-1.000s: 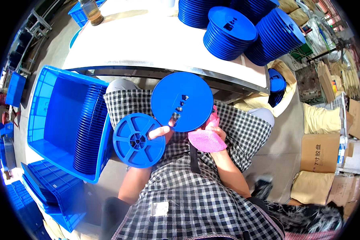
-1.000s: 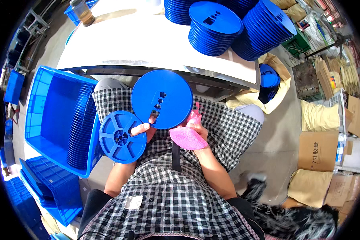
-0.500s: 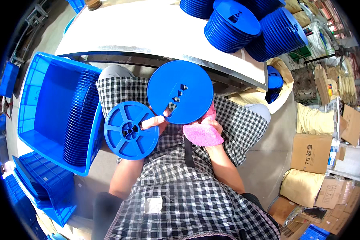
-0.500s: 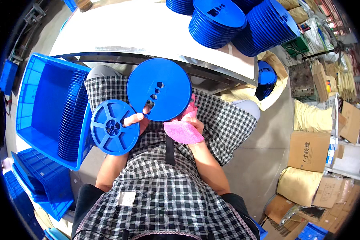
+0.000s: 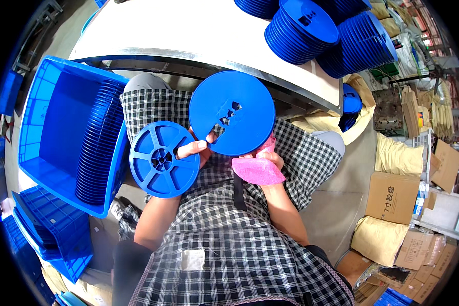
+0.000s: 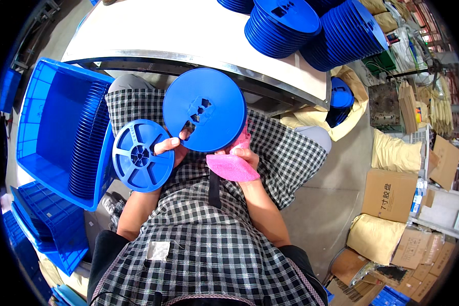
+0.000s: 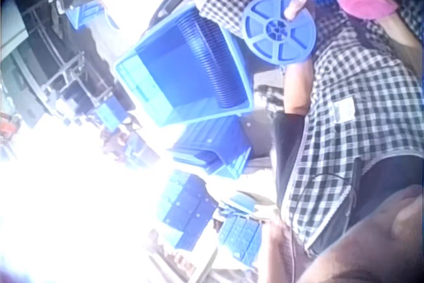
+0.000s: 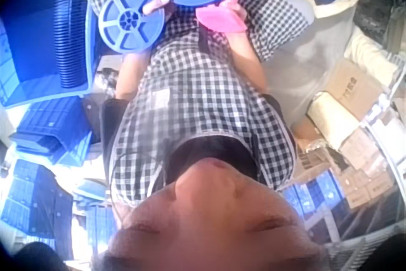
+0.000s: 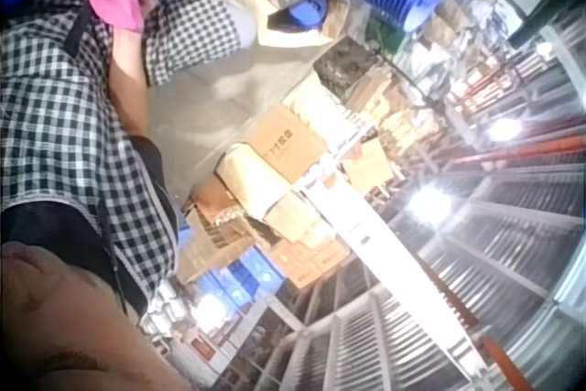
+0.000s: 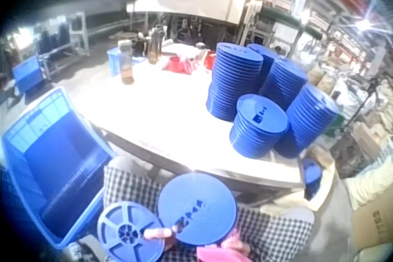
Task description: The person sits on the floor and wipes blue circular plastic parts with a pink cloth. They pick up parts from a stack, wipe both sides, and place them back on the stack. The person also handles a blue plastic reel, wiping it before returning it to a crate.
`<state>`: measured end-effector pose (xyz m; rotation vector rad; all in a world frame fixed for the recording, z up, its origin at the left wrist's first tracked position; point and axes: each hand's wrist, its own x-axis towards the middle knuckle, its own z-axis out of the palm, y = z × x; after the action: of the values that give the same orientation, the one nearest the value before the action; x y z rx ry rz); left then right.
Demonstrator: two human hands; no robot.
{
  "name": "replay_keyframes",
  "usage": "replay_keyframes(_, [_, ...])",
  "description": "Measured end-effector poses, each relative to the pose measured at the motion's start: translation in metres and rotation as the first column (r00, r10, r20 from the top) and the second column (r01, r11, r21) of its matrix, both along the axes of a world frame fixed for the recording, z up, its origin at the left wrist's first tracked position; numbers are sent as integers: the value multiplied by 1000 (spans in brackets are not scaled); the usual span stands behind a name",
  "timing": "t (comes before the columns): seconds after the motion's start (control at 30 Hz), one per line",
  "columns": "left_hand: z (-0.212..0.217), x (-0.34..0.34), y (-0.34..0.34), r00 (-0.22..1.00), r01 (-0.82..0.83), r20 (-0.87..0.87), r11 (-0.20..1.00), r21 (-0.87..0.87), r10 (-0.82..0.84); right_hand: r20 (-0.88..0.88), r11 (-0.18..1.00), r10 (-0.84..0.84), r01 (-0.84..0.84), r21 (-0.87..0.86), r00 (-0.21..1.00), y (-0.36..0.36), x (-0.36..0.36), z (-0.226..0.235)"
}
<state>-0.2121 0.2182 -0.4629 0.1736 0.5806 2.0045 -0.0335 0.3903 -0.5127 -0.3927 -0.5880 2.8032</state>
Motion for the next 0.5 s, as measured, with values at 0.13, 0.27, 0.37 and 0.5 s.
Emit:
replay_keyframes(0.13, [-6,-2,0,1000,14,-12,1000,19,-14,-60,997,55,-52,48,997,-6,-13,36])
replay_keyframes(0.27, [-12,-2,0,1000,9,-8,1000,0,-9,-85,995,89,-84,57,992,-8,-14,41])
replay_keyframes(0.37, [-5,-3,-1,999,26,-25,1000,-6,-26,-95,992,112,-105,70,989,-9,-15,45])
replay_keyframes(0.5, [-3,0,-2,1000,-2,-7,1000,-4,2,-109,988,139,-131,79,984,-10,-16,48])
